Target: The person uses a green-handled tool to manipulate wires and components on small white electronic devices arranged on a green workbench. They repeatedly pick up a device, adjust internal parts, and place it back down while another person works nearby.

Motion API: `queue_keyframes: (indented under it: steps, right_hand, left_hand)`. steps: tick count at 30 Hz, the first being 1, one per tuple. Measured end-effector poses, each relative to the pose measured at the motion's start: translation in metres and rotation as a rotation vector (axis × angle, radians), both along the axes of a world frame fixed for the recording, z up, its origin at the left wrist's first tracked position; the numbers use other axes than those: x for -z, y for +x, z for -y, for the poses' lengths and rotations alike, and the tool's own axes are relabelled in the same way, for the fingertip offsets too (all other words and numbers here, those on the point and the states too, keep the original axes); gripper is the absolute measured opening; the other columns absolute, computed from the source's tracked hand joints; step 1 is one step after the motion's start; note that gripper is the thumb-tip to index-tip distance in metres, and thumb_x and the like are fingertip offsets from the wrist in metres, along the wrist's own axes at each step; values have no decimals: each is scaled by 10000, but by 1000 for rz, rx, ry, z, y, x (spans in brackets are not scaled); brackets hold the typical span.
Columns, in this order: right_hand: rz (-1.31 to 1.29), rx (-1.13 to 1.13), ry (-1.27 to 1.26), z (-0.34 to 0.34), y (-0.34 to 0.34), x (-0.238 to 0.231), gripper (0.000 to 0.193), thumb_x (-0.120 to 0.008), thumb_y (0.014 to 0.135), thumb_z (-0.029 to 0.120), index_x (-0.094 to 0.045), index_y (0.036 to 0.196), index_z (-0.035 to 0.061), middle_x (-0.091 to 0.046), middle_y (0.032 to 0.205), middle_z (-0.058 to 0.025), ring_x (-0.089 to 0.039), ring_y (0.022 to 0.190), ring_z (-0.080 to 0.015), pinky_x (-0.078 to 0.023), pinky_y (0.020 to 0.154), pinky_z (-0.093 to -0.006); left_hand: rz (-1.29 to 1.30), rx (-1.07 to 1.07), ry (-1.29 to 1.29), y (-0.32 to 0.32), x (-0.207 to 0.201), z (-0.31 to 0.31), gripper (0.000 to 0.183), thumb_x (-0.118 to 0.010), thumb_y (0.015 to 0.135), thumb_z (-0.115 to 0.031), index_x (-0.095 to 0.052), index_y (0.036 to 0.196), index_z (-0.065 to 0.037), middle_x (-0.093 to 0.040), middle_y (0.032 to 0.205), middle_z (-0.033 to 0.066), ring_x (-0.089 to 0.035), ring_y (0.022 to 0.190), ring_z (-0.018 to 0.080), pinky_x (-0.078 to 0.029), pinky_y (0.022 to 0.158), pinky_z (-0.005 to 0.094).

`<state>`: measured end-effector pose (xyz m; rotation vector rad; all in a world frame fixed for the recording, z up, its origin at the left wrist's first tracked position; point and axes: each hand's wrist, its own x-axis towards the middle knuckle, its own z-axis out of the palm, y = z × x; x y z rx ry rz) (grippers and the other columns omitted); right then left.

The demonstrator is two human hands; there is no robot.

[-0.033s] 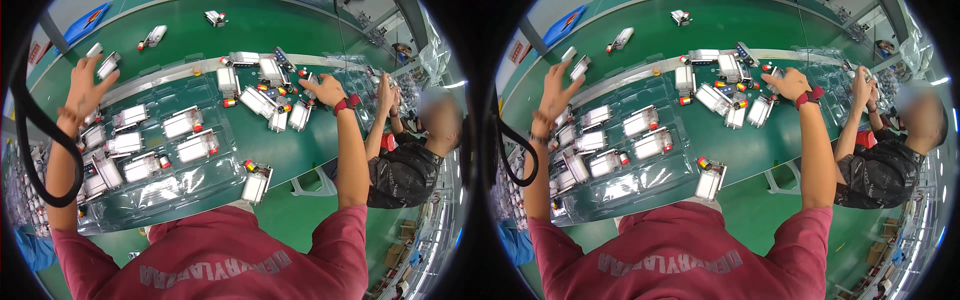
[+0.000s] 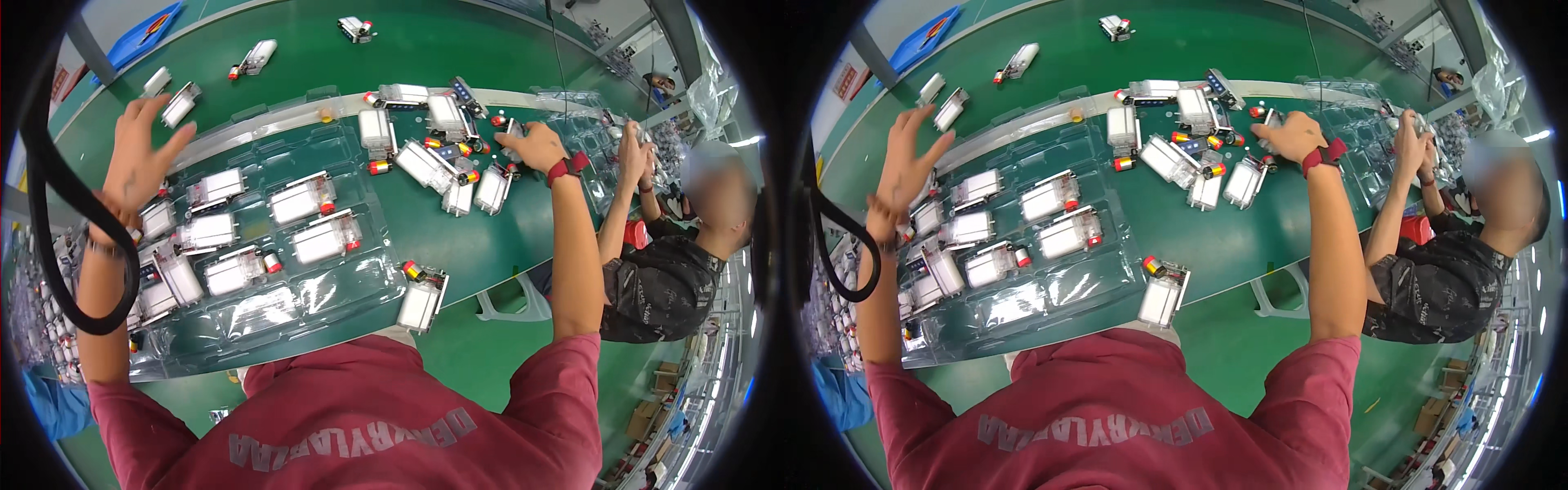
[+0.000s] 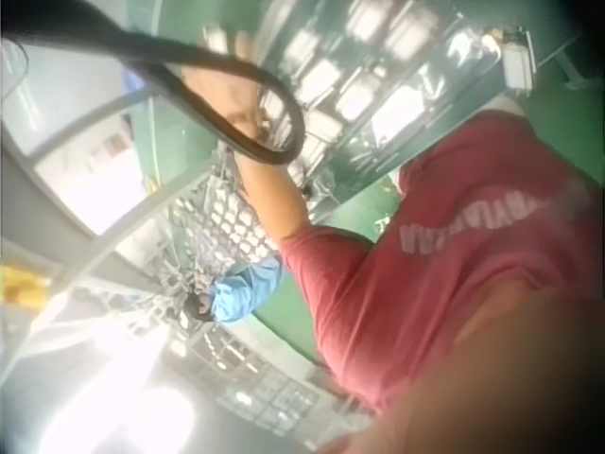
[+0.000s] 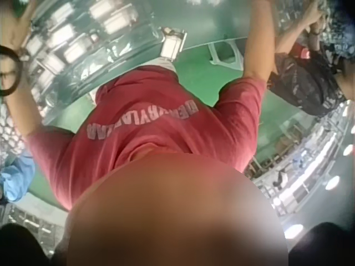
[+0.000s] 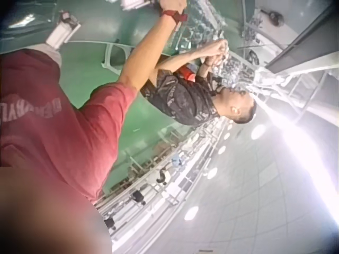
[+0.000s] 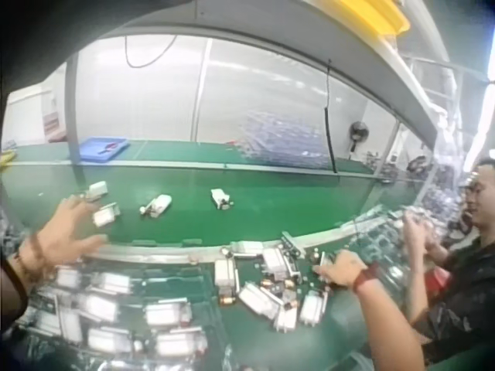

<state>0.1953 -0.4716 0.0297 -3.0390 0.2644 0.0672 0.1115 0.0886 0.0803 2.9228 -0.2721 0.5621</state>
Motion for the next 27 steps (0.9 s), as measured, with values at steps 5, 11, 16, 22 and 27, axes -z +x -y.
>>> queue_keyframes:
  steps: [5, 11, 16, 22, 27]
  right_hand:
    - [-11, 114, 279, -21, -7, -41, 608, -768, 682, 417, -688, 1026, -78, -714, 861, -229, -714, 846, -290, -546, 759, -374]
    - [311, -473, 745, -115, -71, -85, 602, -852, 728, 218, -596, 1227, -2, -641, 906, -32, -581, 764, -94, -466, 677, -257]
    - [367, -731, 792, -219, -124, -90, 678, -897, 692, 219, -513, 1221, 35, -613, 895, -42, -576, 761, -100, -474, 643, -269]
    - [462, -871, 710, -267, -134, -53, 669, -852, 717, 128, -516, 1285, 21, -575, 911, -80, -577, 711, -166, -476, 629, -288]
    - [-155, -929, 1149, -261, -140, -67, 561, -713, 813, -22, -555, 1349, 24, -607, 970, -61, -612, 847, -118, -482, 692, -262]
  left_hand:
    - [-71, 81, -249, -102, -35, 41, 404, -644, 890, -87, -557, 1280, -25, -551, 1243, 159, -521, 1169, 299, -399, 1023, 373]
    - [-121, 303, -470, -146, -42, 71, 423, -709, 804, -22, -585, 1206, 22, -600, 1139, 184, -598, 1058, 312, -465, 935, 382]
    - [-362, 416, -1013, -144, -17, 111, 576, -610, 911, -18, -391, 1442, 25, -554, 1282, 181, -560, 1207, 250, -485, 996, 383]
    - [-485, 287, -1377, -120, -1, 129, 440, -610, 968, -196, -438, 1253, 92, -628, 1099, 167, -643, 947, 216, -533, 772, 327]
    - [-565, 361, -1569, -96, 26, 108, 385, -610, 984, -247, -489, 1229, 24, -634, 995, 46, -616, 795, 113, -502, 643, 267]
